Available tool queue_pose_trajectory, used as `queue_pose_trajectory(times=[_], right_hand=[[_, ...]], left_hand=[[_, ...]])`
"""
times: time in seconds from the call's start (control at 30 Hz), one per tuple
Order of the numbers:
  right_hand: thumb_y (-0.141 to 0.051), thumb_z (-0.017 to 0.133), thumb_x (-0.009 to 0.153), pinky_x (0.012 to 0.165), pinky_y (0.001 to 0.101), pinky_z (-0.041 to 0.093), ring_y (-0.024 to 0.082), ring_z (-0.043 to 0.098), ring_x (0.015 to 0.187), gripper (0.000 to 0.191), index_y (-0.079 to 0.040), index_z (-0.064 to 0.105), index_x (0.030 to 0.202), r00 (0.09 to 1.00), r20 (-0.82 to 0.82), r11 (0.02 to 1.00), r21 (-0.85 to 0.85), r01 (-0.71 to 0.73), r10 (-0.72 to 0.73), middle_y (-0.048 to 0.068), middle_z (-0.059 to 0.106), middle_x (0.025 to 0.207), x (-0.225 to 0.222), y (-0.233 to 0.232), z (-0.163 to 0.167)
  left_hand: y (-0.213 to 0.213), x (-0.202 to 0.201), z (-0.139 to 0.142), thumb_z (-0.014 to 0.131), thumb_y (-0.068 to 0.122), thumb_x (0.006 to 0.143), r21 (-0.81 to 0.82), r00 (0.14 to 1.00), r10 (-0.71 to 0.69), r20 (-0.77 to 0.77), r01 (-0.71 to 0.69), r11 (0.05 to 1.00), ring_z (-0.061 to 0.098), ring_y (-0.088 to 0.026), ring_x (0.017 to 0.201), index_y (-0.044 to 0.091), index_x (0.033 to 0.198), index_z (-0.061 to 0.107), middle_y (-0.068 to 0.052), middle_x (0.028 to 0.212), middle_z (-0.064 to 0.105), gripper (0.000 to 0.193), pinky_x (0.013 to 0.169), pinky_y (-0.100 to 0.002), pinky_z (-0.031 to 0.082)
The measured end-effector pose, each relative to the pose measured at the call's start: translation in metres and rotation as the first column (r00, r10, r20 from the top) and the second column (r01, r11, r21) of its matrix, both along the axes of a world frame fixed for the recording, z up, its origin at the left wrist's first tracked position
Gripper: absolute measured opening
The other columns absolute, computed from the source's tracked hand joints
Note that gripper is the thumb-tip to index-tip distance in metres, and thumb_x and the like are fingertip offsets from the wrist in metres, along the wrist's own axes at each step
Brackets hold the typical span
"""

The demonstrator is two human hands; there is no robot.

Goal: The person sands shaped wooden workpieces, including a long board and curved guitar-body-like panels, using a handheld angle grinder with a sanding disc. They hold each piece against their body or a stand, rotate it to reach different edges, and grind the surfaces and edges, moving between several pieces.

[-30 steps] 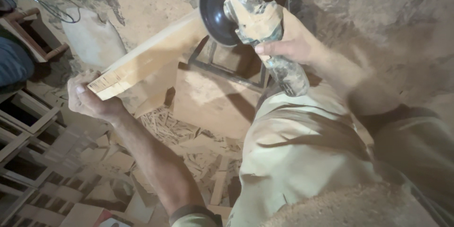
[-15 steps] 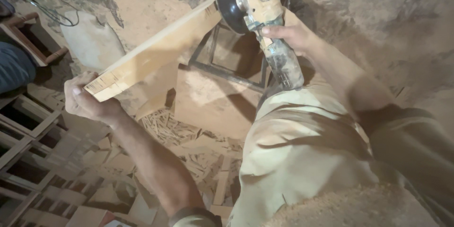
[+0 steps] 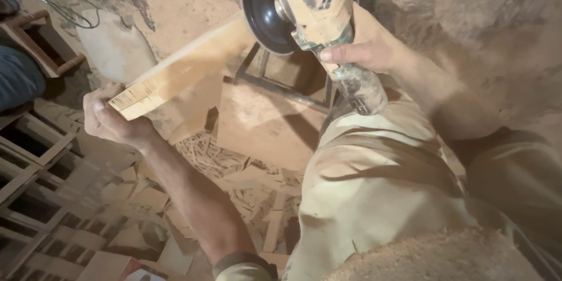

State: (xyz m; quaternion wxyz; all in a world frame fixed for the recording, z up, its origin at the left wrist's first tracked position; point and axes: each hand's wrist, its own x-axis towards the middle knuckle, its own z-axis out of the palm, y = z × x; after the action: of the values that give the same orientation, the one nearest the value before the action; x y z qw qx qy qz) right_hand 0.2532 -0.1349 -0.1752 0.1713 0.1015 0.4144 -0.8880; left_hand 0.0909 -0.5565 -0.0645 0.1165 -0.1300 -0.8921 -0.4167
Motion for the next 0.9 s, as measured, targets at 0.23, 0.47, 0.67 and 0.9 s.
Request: queue_pose_trajectory(times=[0.23,0.47,0.67,0.9], right_hand=[[-0.015,0.080,0.088,0.114,0.0353,0.051,0.019,0.062,0.126,0.074,0.001,0.044,0.151,0.998,0.047,0.998,-0.046,0.035,-0.033,0.010,0.066,0.134,0.012,-0.002,-0.013],[-0.011,0.079,0.086,0.109,0.0365,0.052,0.019,0.061,0.123,0.074,-0.002,0.044,0.151,0.981,0.173,0.987,-0.119,0.105,-0.083,0.009,0.064,0.133,0.026,-0.019,-0.058],[-0.009,0.075,0.087,0.093,0.0381,0.058,0.019,0.065,0.110,0.067,-0.003,0.045,0.147,0.949,0.310,0.988,-0.117,0.104,-0.063,0.009,0.065,0.124,0.028,-0.020,-0.081],[-0.011,0.076,0.086,0.096,0.0383,0.057,0.020,0.064,0.111,0.070,-0.004,0.044,0.147,0.978,0.205,0.956,-0.276,0.104,-0.047,0.011,0.064,0.126,0.025,-0.012,-0.047]], left_hand=[[-0.006,0.009,0.000,0.047,0.026,0.103,0.069,0.999,-0.045,0.000,0.045,0.997,0.061,-0.026,0.073,-0.010,0.084,0.067,-0.018,0.082,0.065,0.045,0.068,-0.040,0.049],[-0.005,0.008,0.001,0.045,0.026,0.105,0.037,0.999,-0.042,0.022,0.041,0.998,0.060,-0.024,0.073,-0.008,0.082,0.065,-0.016,0.080,0.065,0.046,0.068,-0.037,0.048],[-0.001,0.007,0.004,0.043,0.028,0.105,-0.020,0.999,-0.045,0.000,0.045,0.999,0.062,-0.025,0.075,-0.008,0.084,0.065,-0.017,0.082,0.066,0.048,0.068,-0.037,0.049],[-0.002,0.008,0.003,0.042,0.029,0.103,0.015,1.000,0.009,0.021,-0.009,1.000,0.061,-0.024,0.069,-0.008,0.082,0.066,-0.016,0.081,0.067,0.049,0.066,-0.037,0.050]])
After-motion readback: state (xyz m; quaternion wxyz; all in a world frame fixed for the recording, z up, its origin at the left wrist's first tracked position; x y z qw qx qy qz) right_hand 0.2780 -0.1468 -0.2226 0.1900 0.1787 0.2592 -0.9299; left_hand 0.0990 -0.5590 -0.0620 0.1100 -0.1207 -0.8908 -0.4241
